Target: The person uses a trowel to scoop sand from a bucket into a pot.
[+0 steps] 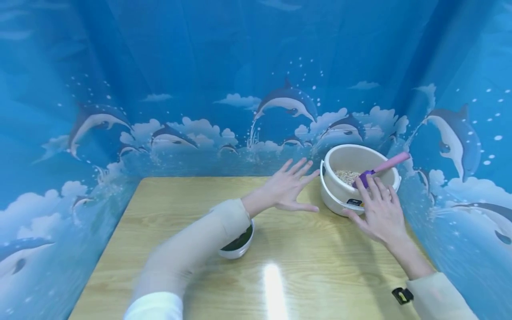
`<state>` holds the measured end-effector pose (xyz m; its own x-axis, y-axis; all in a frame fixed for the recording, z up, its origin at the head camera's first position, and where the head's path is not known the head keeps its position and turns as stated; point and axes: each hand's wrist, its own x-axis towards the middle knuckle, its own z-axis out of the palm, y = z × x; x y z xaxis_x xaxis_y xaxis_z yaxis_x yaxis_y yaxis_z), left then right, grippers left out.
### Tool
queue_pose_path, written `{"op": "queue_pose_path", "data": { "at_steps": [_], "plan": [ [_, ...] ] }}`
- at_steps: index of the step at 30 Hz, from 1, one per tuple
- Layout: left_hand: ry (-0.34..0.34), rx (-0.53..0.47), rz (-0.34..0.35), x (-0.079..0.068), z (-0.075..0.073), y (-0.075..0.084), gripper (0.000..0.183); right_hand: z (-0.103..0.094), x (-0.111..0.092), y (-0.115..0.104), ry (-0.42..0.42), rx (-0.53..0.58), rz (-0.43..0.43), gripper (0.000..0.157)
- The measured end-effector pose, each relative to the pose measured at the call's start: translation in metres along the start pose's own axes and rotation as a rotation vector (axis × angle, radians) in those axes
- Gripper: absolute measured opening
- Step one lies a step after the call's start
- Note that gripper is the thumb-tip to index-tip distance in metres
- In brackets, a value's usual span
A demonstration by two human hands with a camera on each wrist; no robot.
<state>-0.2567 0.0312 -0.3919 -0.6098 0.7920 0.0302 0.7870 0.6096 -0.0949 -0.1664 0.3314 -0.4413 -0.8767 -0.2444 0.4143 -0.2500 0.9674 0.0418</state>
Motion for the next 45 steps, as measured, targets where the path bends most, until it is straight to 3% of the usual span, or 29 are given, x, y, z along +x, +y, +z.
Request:
{"op": "queue_pose_path", "data": {
  "at_steps": [7, 14, 24, 34, 45],
  "plan": [
    [0.007, -0.006, 0.024, 0.025, 0.008, 0.012, 0.105, 0.007, -0.004, 0.014, -0.007, -0.011, 0.032, 0.09],
    [0.024, 0.021, -0.014, 0.048, 0.017, 0.021, 0.103, 0.013, -0.004, 0.02, -0.001, 0.003, 0.06, 0.088],
    [0.016, 0.029, -0.073, 0.075, 0.024, 0.03, 0.098, 0.013, -0.004, 0.025, -0.055, 0.027, 0.189, 0.087],
    [0.012, 0.093, -0.116, 0.088, 0.029, 0.03, 0.087, 0.012, 0.006, 0.026, -0.079, 0.011, 0.29, 0.088],
    [-0.03, 0.158, -0.128, 0.089, 0.024, 0.033, 0.085, 0.013, 0.009, 0.024, -0.097, -0.004, 0.346, 0.091]
  ]
}}
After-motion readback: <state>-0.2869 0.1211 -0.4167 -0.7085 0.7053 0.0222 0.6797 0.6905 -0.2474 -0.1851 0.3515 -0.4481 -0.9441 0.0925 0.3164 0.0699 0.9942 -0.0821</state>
